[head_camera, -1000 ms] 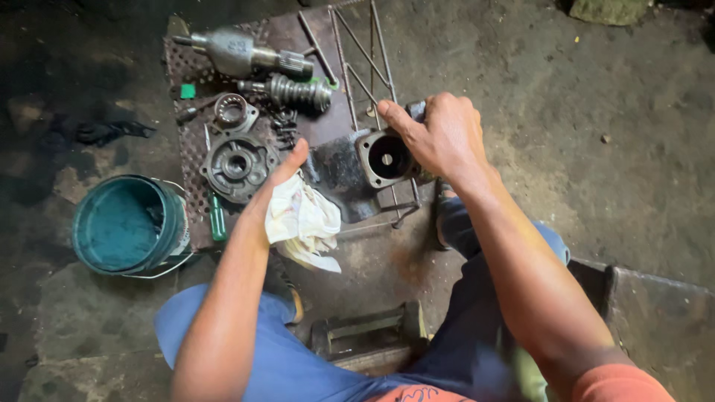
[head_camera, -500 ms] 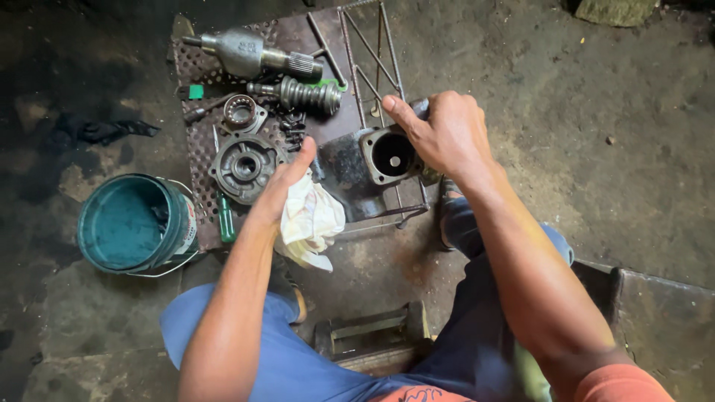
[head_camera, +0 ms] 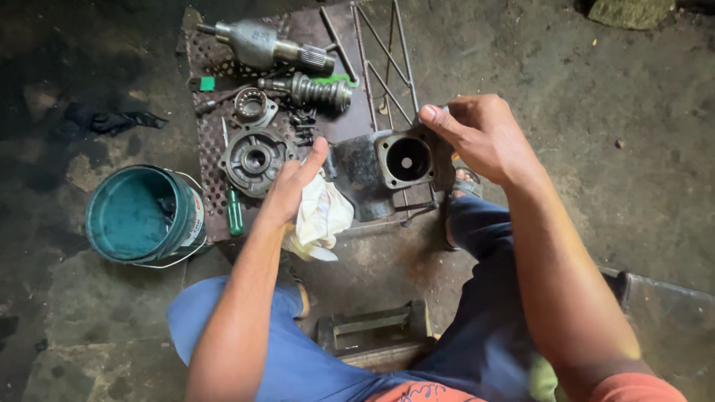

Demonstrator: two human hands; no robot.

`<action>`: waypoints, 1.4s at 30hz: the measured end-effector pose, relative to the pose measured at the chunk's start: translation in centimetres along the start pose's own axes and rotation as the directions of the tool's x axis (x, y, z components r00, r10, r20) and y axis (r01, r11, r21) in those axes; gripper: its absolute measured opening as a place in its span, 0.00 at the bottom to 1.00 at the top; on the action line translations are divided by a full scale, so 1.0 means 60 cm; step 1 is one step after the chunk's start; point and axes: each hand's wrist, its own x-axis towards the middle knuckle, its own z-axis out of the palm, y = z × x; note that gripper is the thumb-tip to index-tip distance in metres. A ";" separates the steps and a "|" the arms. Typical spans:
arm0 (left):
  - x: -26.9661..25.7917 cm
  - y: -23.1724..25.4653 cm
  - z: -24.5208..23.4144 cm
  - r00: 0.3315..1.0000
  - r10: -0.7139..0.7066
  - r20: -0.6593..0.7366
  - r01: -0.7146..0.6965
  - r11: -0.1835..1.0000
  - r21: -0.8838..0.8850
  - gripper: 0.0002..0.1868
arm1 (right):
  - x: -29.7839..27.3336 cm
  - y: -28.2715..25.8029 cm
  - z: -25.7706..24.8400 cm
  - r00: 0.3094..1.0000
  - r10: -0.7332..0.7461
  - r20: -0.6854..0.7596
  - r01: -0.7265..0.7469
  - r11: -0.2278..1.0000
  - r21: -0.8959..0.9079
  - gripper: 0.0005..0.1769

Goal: The person cleans and assembles metal engine components by hand and using a screwdriver. The person wipes the interior and exterior of a metal housing with a cloth and inserts a metal shaft and bearing into the assembly.

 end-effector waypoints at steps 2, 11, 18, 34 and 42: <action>-0.002 0.003 0.002 1.000 -0.007 -0.027 0.008 0.999 0.031 0.39 | -0.001 0.008 0.001 0.999 -0.043 0.006 0.043 0.999 0.024 0.28; -0.011 0.012 0.010 0.992 0.083 -0.094 -0.067 0.985 0.160 0.40 | -0.014 0.025 -0.005 0.992 -0.105 0.071 0.090 0.978 0.190 0.24; -0.036 0.026 0.010 0.970 0.191 -0.153 -0.139 0.945 0.296 0.34 | -0.014 0.036 -0.002 0.996 -0.080 0.043 0.075 0.991 0.111 0.24; -0.077 0.039 -0.003 0.963 0.261 -0.064 -0.232 0.927 0.295 0.24 | -0.022 0.040 0.002 0.997 -0.066 0.032 0.066 0.998 0.005 0.25; -0.131 0.063 -0.020 0.944 0.307 -0.121 -0.284 0.942 0.178 0.24 | -0.048 0.029 0.006 0.931 -0.245 -0.270 0.274 0.959 0.076 0.22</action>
